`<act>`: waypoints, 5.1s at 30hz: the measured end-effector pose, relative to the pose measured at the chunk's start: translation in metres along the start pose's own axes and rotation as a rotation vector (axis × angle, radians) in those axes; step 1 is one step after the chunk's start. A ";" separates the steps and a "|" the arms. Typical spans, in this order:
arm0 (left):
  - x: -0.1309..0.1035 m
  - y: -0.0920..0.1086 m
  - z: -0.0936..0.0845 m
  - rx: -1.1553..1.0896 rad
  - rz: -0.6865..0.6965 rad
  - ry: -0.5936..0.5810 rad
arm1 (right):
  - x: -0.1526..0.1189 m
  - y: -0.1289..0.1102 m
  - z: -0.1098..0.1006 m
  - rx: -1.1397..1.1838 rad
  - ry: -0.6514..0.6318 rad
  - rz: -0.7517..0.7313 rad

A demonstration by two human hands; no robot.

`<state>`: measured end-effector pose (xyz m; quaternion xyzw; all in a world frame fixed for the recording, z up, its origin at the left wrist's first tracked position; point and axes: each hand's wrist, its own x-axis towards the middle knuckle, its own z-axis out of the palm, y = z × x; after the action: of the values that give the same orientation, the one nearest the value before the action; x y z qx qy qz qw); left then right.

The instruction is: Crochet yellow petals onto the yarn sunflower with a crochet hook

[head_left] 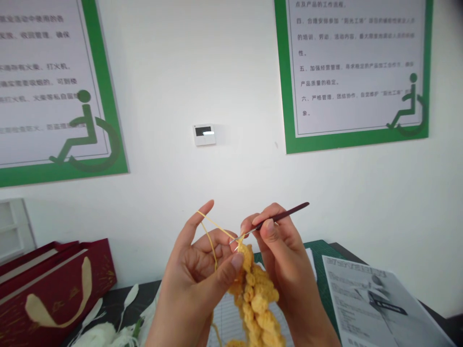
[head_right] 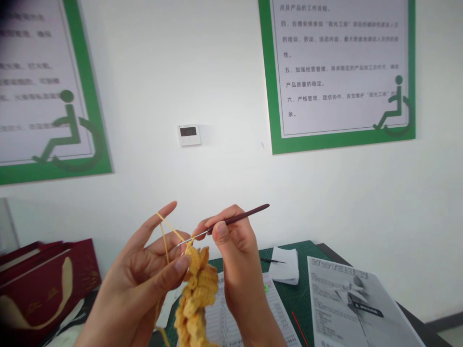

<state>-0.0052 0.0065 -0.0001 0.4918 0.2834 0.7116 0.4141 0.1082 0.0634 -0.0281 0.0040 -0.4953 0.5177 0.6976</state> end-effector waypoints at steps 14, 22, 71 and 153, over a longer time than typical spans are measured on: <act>-0.001 0.002 -0.002 -0.031 -0.021 -0.044 | 0.000 -0.007 -0.005 -0.108 -0.160 -0.031; -0.001 0.002 -0.010 0.028 -0.004 -0.158 | 0.002 -0.015 -0.009 -0.223 -0.234 -0.114; 0.001 0.002 0.001 -0.104 -0.051 0.074 | 0.006 0.004 -0.017 -0.652 -0.177 -0.773; -0.002 0.010 -0.016 -0.170 -0.209 -0.321 | -0.004 -0.001 0.006 0.100 -0.062 0.016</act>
<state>-0.0230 -0.0004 0.0016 0.5300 0.2022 0.5987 0.5655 0.1051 0.0572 -0.0271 0.0508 -0.4900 0.5471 0.6768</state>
